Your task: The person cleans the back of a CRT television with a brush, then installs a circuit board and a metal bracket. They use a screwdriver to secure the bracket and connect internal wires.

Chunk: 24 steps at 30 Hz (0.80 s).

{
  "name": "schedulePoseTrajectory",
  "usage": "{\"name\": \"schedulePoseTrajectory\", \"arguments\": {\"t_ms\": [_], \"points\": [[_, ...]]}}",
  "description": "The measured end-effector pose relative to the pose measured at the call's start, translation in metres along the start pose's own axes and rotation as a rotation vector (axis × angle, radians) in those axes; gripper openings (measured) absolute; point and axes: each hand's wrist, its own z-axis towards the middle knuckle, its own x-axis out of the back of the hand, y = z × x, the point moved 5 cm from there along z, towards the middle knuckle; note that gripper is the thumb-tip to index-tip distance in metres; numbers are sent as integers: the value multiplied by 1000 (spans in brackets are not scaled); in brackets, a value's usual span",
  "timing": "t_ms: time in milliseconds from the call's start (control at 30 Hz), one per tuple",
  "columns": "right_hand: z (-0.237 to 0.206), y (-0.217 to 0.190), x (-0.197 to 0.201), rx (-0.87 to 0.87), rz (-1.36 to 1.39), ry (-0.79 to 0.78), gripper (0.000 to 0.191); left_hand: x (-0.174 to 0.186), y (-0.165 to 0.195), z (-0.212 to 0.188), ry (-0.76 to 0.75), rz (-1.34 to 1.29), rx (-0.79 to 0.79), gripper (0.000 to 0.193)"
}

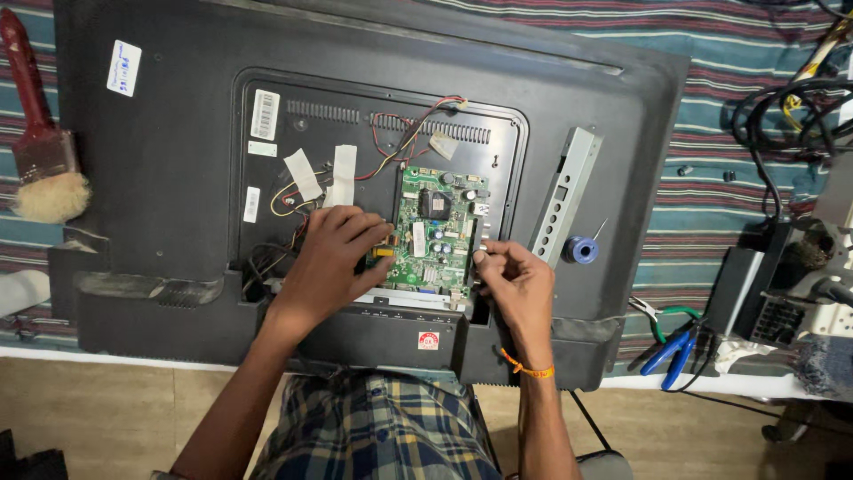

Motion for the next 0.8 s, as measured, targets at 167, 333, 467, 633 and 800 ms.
{"name": "schedulePoseTrajectory", "arguments": {"t_ms": [167, 333, 467, 633, 800], "points": [[2, 6, 2, 52, -85, 20, 17, -2, 1, -2, -4, -3, -15, 37], [4, 8, 3, 109, -135, 36, 18, 1, 1, -1, 16, -2, -50, 36], [5, 9, 4, 108, -147, 32, 18, 2, -7, -1, 34, -97, -42, 31], [8, 9, 2, 100, -75, -3, 20, 5, -17, 0, 22, -256, 54, 26], [14, 2, 1, 139, -92, 10, 20, 11, -15, 12, -8, -245, 5, 24]]}}
